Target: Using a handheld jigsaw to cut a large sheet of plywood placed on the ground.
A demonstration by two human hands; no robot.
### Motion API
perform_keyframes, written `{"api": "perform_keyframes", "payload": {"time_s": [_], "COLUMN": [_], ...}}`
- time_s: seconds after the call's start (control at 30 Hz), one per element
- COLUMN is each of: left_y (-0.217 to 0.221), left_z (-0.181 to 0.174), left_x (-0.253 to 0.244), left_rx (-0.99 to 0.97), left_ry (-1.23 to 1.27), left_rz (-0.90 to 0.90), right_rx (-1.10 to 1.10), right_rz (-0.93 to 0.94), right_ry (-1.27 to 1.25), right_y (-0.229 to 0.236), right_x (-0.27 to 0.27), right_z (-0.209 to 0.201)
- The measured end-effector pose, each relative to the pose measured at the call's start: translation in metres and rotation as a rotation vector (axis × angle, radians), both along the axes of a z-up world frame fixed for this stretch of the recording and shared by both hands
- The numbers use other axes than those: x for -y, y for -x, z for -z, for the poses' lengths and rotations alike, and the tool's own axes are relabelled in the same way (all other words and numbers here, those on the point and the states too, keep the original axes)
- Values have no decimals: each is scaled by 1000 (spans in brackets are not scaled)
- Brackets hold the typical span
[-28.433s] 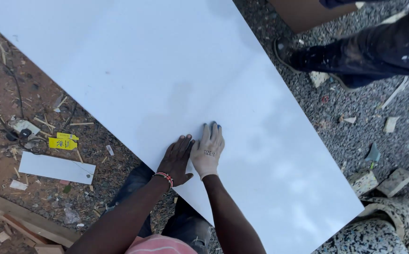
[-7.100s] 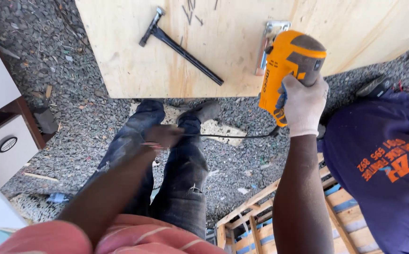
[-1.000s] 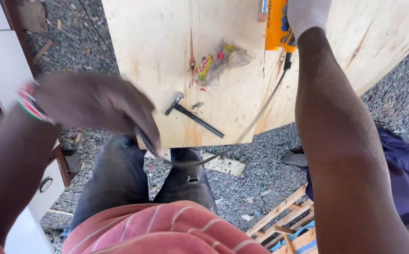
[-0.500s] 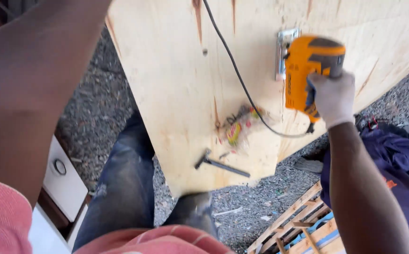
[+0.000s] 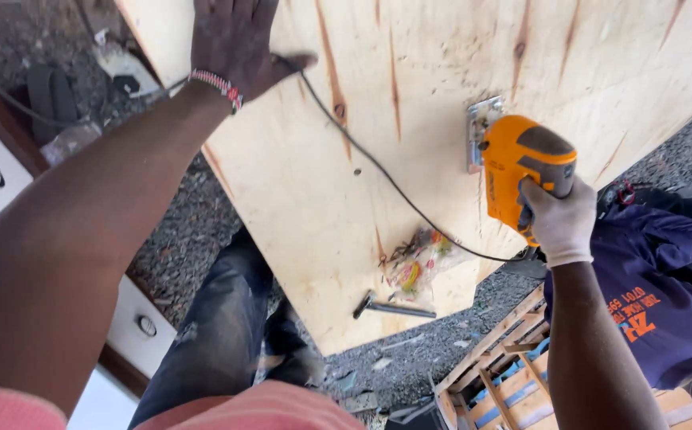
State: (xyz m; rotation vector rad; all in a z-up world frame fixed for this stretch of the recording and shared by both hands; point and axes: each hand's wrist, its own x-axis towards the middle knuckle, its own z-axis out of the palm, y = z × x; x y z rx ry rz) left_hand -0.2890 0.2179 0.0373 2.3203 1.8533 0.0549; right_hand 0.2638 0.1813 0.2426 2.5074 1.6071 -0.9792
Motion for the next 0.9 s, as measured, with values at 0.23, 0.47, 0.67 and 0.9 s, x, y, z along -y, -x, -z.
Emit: {"api": "perform_keyframes", "payload": {"time_s": [0.23, 0.47, 0.67, 0.9], "left_y": [-2, -1, -6, -15], "left_z": [-28, -17, 27, 70], "left_x": [-14, -23, -15, -18], "left_rx": [303, 141, 12, -172], "left_ry": [351, 594, 468, 431], "left_rz": [-57, -52, -47, -78], "right_rx": [71, -72, -45, -98], "right_rz": [-32, 40, 8, -33], "right_ry": [4, -13, -56, -102], "right_y": [15, 40, 52, 78], "right_x": [-28, -57, -81, -117], "right_z": [3, 0, 6, 0]}}
